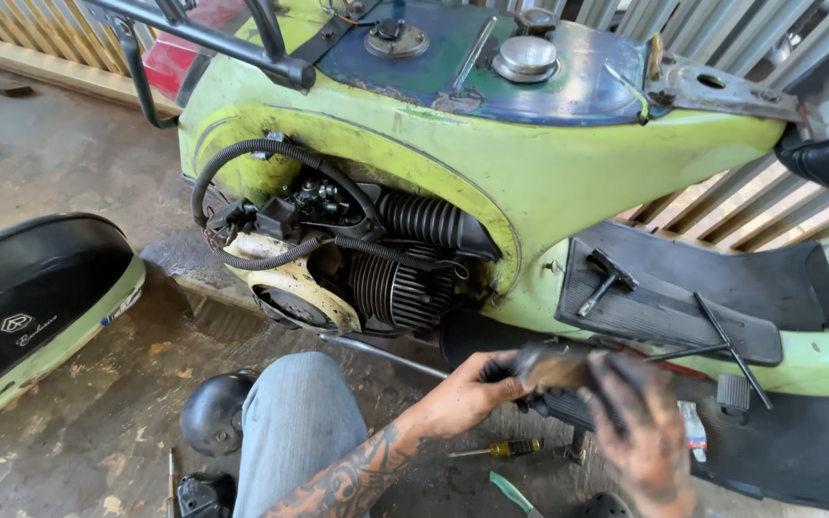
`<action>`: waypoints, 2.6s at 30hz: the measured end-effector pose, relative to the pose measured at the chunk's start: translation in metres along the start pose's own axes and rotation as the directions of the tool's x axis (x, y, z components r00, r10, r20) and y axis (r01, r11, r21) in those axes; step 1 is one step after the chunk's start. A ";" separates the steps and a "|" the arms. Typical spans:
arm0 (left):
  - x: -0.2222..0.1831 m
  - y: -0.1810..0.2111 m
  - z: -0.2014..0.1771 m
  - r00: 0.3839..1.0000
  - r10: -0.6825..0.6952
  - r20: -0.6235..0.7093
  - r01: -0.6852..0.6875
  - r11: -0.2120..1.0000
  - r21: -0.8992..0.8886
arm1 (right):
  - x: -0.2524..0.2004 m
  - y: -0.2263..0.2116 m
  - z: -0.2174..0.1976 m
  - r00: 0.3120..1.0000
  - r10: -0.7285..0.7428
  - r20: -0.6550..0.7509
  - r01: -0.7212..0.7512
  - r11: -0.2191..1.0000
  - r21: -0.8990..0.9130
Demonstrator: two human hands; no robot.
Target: Removing and cleaning a spark plug from a scooter engine using a wrench and a wire brush
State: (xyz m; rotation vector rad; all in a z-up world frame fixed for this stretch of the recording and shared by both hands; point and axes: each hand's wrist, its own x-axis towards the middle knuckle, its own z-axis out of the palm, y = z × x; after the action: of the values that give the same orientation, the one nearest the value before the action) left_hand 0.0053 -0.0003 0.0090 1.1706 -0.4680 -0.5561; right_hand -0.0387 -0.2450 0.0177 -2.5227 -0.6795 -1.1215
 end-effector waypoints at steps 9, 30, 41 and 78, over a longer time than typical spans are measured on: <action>-0.002 0.004 -0.005 0.999 -0.006 0.031 0.005 1.000 0.010 | -0.006 0.004 0.005 0.999 0.034 0.019 -0.035 0.997 0.063; -0.001 -0.009 -0.006 0.998 0.001 0.065 0.004 0.997 -0.072 | -0.013 0.000 0.002 0.996 0.064 0.054 -0.067 0.996 0.059; -0.003 0.009 -0.003 0.996 0.036 0.082 -0.026 0.993 -0.117 | -0.017 0.034 0.007 0.998 0.070 -0.004 -0.070 0.992 0.101; -0.056 -0.088 -0.108 0.928 -0.339 -0.157 0.231 0.851 -0.472 | -0.118 0.094 0.126 0.743 0.307 0.595 -0.333 0.940 -0.069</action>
State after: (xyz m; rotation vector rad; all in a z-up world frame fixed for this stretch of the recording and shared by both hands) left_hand 0.0136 0.0877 -0.1127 0.8463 0.0510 -0.7293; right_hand 0.0201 -0.3037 -0.1608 -2.8139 -0.3598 -0.1644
